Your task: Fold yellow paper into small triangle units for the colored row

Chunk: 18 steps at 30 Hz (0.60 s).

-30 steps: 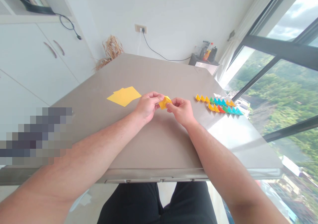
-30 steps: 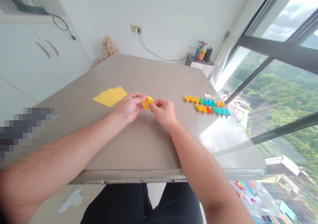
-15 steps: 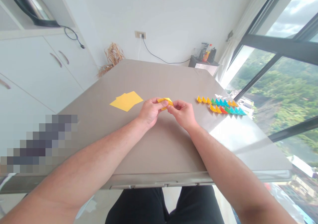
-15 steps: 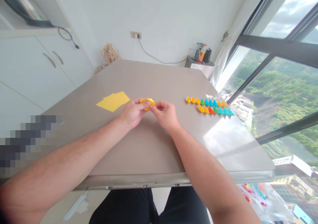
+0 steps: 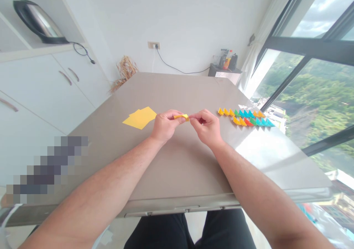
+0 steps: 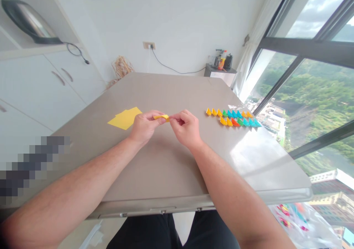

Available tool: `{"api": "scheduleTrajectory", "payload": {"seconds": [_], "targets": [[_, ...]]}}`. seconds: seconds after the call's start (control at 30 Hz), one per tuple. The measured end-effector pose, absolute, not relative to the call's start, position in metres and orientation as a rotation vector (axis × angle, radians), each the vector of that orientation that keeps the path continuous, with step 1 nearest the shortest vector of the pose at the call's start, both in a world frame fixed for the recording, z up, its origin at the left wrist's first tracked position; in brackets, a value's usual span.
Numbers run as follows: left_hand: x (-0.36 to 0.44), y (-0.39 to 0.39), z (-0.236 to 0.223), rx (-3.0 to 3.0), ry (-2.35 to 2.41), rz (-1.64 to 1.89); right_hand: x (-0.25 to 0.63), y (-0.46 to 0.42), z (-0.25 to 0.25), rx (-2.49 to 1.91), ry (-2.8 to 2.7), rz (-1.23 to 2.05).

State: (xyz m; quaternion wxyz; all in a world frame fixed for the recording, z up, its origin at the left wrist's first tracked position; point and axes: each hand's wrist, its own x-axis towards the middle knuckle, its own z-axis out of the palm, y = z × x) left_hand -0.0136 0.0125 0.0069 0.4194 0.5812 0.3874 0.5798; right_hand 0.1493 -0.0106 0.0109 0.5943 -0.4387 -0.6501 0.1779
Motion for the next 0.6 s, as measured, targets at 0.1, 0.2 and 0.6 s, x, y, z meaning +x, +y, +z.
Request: {"api": "scheduleTrajectory", "payload": {"seconds": [0.1,0.2,0.6], "targets": [[-0.0145,0.0140,0.0063,1.457,0.968,1.458,0.1494,-0.0109,0.0111,-1.031,-1.523,0.442],[-0.0148,0.0145,0.0059,1.469,0.969,1.445,0.1495,-0.0112,0.0111,-1.037,-1.512,0.453],[-0.0153,0.0136,0.0064,1.496,0.965,1.422,0.1500,-0.0109,0.0129,-1.051,-1.513,0.537]]}}
